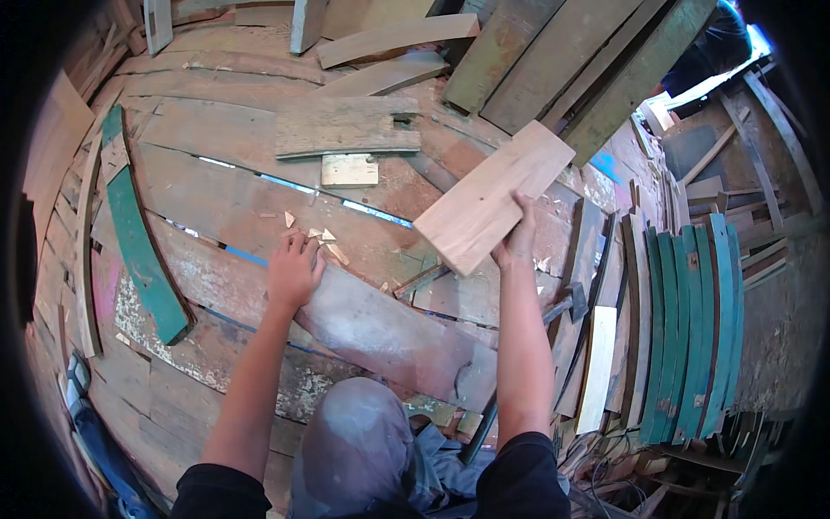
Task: The recorder is shown using a hammer and a chisel to shape a piece of wood.
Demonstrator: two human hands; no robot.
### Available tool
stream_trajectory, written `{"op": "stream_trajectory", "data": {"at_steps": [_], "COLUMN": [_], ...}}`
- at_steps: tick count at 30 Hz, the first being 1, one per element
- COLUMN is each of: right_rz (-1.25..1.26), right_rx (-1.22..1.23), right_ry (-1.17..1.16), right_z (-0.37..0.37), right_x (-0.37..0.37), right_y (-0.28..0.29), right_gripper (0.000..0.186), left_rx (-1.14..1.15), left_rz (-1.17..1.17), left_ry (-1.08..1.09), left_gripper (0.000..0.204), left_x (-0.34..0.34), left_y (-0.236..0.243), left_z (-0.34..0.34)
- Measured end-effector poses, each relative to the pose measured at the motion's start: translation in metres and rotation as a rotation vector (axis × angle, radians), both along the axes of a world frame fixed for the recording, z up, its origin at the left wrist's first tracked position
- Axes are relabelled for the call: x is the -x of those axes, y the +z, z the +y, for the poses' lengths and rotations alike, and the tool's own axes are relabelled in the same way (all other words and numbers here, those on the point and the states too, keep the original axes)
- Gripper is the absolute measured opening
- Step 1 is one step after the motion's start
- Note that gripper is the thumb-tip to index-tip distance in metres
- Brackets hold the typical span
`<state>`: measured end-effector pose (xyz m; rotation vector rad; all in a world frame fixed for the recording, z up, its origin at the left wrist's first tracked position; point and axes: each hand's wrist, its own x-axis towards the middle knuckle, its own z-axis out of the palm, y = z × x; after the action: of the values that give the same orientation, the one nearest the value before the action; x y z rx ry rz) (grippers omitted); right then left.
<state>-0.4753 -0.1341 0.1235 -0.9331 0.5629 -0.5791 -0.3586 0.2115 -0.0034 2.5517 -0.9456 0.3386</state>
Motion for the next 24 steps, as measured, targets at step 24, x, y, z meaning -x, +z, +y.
{"op": "stream_trajectory", "data": {"at_steps": [24], "right_rz": [0.485], "right_rx": [1.783], "right_ry": [0.199], "right_z": [0.092], "right_x": [-0.01], "right_y": [-0.122], "right_gripper": [0.088], "left_rx": [0.021], "left_rz": [0.03], "left_ry": [0.016], "left_gripper": [0.027], "left_x": [0.003], "left_y": [-0.006], "left_z": [0.004]}}
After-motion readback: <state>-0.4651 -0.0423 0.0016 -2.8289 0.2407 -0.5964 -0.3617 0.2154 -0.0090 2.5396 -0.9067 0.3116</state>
